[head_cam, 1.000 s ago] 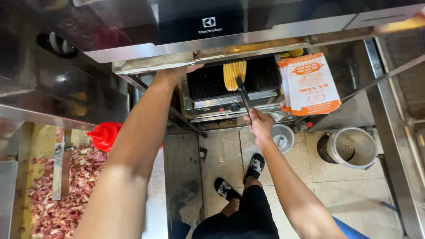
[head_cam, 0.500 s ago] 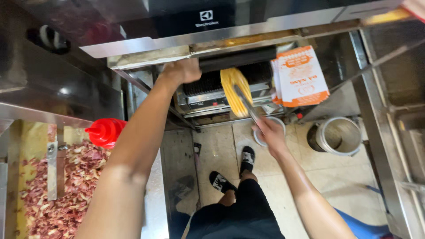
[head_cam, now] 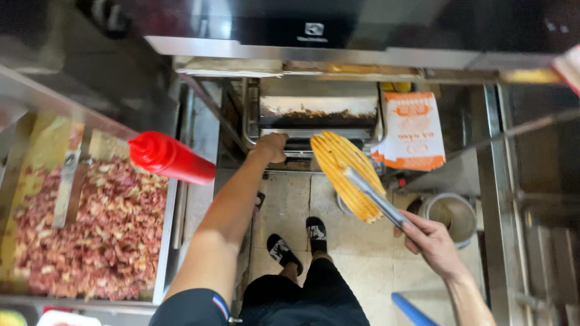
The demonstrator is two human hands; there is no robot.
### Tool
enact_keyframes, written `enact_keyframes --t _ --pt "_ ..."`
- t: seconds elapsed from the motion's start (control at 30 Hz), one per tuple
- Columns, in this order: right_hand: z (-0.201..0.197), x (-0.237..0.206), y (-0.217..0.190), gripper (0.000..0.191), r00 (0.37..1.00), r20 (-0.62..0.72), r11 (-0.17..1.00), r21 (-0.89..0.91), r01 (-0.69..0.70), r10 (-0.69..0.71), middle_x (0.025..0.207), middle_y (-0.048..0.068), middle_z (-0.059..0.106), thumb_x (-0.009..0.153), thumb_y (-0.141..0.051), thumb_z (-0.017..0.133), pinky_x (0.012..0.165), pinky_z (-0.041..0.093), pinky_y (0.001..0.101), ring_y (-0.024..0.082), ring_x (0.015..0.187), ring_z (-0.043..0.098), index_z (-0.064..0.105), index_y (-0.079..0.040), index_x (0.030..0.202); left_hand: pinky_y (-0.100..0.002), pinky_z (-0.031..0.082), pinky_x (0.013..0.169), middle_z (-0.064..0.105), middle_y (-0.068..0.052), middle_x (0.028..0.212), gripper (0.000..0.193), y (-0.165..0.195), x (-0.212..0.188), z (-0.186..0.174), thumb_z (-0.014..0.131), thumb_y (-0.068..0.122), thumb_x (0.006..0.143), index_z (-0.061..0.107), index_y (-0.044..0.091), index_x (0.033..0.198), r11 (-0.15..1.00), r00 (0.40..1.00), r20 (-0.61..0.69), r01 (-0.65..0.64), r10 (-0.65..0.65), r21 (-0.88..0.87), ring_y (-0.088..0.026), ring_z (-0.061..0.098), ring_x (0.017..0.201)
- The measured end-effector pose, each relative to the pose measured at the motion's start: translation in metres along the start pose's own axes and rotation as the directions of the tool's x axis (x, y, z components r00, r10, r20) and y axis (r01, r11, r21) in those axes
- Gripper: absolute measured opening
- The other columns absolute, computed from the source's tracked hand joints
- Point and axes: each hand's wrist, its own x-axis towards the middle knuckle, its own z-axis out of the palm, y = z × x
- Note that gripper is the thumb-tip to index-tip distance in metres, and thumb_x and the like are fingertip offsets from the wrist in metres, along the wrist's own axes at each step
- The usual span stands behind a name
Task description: The person assembles a takeout meal in a foam box at a street food stall. They use tongs to place sliced meats and pickled vegetables into the box, add seasoning from a jar, retrieve a grilled rice cake from the toaster with tongs, cut it with scissors into the box, squeeze sauce over it, and place the closed box into a plastic bag.
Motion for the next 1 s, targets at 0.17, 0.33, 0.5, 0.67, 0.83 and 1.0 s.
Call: enact_keyframes --t 0.17,0.33,0.5,0.67,0.83,1.0 --pt "0.033 0.052 -0.045 0.045 0.959 0.270 0.994 -0.039 0.104 -0.089 0.086 0.006 0.068 0.097 -0.010 0.060 0.047 0.036 0.0244 0.008 0.055 0.042 0.062 0.002 0.140 -0.040 0.049 0.106 0.061 -0.016 0.137 0.059 0.012 -0.035 0.009 0.074 0.026 0.086 0.057 0.005 0.138 0.975 0.977 -0.210 -0.009 -0.039 -0.223 -0.030 0.057 0.127" --pt "0.122 0.099 -0.094 0.041 0.785 0.607 0.964 -0.113 0.243 -0.126 0.087 0.005 0.069 0.097 -0.012 0.061 0.047 0.037 0.0225 0.007 0.056 0.047 0.063 0.004 0.135 -0.036 0.050 0.102 0.064 -0.013 0.129 0.052 0.038 -0.154 0.044 0.070 0.027 0.093 0.059 0.003 0.137 0.564 0.838 -0.502 -0.314 -0.214 -0.764 -0.024 0.059 0.120" --pt "0.266 0.087 -0.102 0.039 0.509 0.827 0.921 0.025 0.390 -0.238 0.089 0.005 0.065 0.102 -0.011 0.061 0.050 0.035 0.0197 0.005 0.058 0.046 0.060 0.001 0.139 -0.031 0.050 0.098 0.068 -0.009 0.122 0.045 0.084 -0.283 0.074 0.066 0.027 0.099 0.061 0.001 0.136 -0.120 0.620 -0.458 -0.667 -0.637 -0.736 -0.018 0.062 0.113" --pt "0.375 0.013 -0.068 0.037 0.379 0.889 0.918 0.103 0.383 -0.258 0.092 0.008 0.062 0.105 -0.010 0.057 0.052 0.039 0.0202 0.007 0.063 0.052 0.036 -0.009 0.136 -0.027 0.051 0.094 0.071 -0.006 0.114 0.040 0.100 -0.365 0.086 0.062 0.027 0.106 0.063 -0.001 0.134 0.052 0.069 -0.248 -0.892 -0.966 -0.448 -0.011 0.064 0.105" --pt "0.417 -0.050 -0.025 0.033 0.145 0.973 0.956 0.137 0.261 -0.179 0.111 0.008 0.067 0.103 -0.010 0.046 0.065 0.049 0.0234 0.009 0.075 0.060 0.035 -0.010 0.135 -0.026 0.044 0.066 0.067 -0.004 0.098 0.035 0.088 -0.443 0.127 0.066 0.022 0.107 0.067 -0.004 0.129 0.205 -0.204 -0.058 -0.840 -0.977 -0.502 -0.009 0.056 0.083" --pt "0.457 -0.105 0.021 0.020 0.108 0.994 0.844 -0.073 0.531 0.017 0.095 0.013 0.074 0.113 -0.016 0.050 0.067 0.051 0.0312 0.015 0.078 0.064 0.062 0.000 0.112 -0.025 0.053 0.069 0.068 -0.004 0.092 0.028 0.090 -0.561 0.202 0.055 0.024 0.112 0.063 -0.002 0.116 0.381 -0.367 -0.130 -0.782 -0.921 -0.493 -0.011 0.068 0.081"
